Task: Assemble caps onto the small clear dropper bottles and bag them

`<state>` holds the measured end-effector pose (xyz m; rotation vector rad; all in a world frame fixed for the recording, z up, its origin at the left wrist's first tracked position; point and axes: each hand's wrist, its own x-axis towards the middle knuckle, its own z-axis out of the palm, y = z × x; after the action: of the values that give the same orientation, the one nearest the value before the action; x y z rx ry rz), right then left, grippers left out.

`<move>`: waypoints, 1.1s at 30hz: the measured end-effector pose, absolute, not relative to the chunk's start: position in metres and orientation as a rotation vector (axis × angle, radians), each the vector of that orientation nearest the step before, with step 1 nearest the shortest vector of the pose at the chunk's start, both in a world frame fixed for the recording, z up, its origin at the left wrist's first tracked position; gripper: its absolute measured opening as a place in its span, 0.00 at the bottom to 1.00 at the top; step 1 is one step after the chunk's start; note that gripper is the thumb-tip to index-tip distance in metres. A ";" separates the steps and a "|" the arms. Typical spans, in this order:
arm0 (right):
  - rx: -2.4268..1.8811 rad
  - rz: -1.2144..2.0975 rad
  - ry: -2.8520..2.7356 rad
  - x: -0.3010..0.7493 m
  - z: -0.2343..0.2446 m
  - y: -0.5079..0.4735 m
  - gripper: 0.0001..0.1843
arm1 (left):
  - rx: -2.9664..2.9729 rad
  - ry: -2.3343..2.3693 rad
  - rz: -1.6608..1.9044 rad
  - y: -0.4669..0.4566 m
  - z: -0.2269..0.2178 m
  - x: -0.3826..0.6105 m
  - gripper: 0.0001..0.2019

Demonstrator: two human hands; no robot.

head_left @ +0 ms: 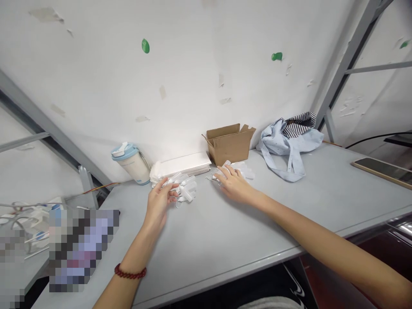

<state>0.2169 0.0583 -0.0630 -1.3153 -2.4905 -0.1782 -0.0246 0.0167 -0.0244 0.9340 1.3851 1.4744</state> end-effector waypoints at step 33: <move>-1.034 0.694 -1.900 0.209 -0.042 0.050 0.11 | 1.440 1.301 0.839 0.012 -0.026 -0.017 0.22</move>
<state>0.2091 0.0497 -0.0416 -1.0343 -1.9001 0.6938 -0.0172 0.0122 -0.0264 1.4405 1.3014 0.8386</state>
